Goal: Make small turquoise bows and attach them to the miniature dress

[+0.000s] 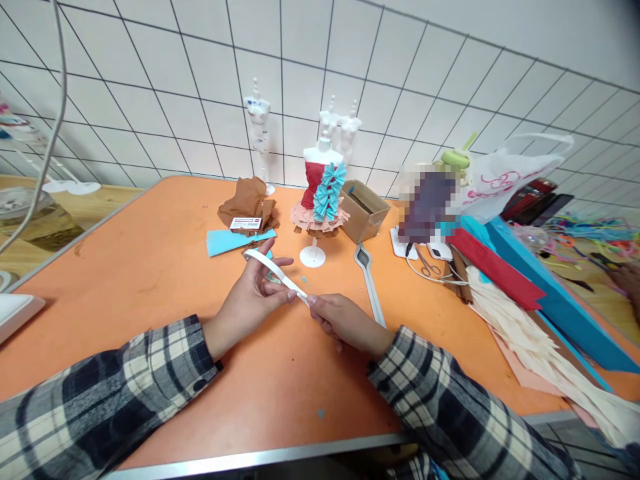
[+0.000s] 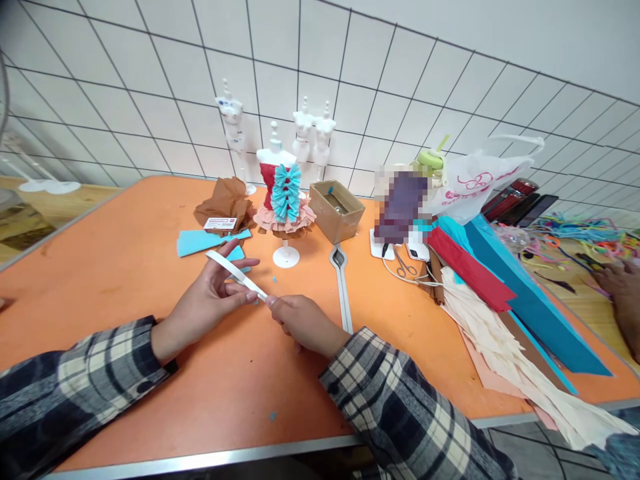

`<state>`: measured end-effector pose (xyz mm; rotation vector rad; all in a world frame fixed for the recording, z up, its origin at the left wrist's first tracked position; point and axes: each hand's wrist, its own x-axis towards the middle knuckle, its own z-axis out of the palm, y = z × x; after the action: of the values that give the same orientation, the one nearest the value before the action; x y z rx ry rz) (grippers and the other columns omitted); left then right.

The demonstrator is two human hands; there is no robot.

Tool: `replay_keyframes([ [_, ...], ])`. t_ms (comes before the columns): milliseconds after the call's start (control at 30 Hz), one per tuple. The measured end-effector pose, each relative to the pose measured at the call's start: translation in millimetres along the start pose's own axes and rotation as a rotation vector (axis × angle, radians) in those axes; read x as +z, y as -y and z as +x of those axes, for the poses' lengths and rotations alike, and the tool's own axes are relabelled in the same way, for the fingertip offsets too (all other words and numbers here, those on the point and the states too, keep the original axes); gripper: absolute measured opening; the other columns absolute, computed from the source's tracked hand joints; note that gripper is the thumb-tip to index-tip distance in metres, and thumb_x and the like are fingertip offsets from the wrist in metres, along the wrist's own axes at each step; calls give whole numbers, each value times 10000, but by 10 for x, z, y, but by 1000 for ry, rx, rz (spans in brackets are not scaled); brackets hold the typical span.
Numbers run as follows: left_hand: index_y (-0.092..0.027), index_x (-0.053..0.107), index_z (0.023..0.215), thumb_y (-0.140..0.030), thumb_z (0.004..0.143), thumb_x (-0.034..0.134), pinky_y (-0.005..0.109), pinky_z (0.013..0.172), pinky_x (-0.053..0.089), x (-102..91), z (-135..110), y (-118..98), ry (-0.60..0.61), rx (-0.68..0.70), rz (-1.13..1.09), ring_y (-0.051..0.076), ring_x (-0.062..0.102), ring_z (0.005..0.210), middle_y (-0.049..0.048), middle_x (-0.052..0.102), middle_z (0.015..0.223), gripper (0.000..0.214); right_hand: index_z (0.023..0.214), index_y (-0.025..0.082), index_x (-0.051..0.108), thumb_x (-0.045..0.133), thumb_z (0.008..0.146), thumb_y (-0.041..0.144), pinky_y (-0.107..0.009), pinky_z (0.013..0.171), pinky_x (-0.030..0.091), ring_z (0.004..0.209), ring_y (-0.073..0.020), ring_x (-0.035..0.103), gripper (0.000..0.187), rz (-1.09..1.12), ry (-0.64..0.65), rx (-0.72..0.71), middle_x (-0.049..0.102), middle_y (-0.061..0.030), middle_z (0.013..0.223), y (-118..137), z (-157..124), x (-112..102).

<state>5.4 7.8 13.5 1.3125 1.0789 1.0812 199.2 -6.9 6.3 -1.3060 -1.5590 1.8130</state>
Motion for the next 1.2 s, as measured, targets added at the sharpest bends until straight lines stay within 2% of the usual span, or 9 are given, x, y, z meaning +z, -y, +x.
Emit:
replay_keyframes([
  [467, -345, 151, 1502, -281, 680, 801, 326, 748, 578, -15, 11, 25, 16, 9, -14, 97, 699, 661, 124, 498, 1360, 1050, 651, 217, 378, 432, 911, 549, -170, 278, 270, 391, -74, 227, 425, 34, 10, -11, 266, 87, 480, 23, -37, 7],
  [833, -344, 116, 1511, -312, 675, 803, 371, 775, 580, -21, 22, 23, 23, -13, 20, 129, 714, 684, 129, 512, 1353, 1082, 661, 215, 408, 425, 918, 518, -200, 317, 382, 395, -81, 270, 398, -55, -40, 27, 281, 77, 509, 4, -13, 17],
  [1000, -351, 100, 1515, -299, 684, 796, 375, 782, 581, -23, 16, 26, 26, 7, 18, 133, 713, 703, 117, 522, 1330, 1085, 645, 217, 375, 415, 929, 486, -210, 328, 410, 403, -84, 301, 393, -101, -55, -1, 289, 66, 529, -21, 0, 18],
  [1200, -351, 138, 1511, -264, 703, 773, 349, 761, 572, -7, 13, 22, 6, 30, 26, 112, 693, 678, 96, 536, 1286, 1032, 703, 213, 422, 398, 916, 573, -192, 306, 397, 428, -84, 308, 419, -92, -22, -39, 299, 60, 567, -65, 5, 13],
])
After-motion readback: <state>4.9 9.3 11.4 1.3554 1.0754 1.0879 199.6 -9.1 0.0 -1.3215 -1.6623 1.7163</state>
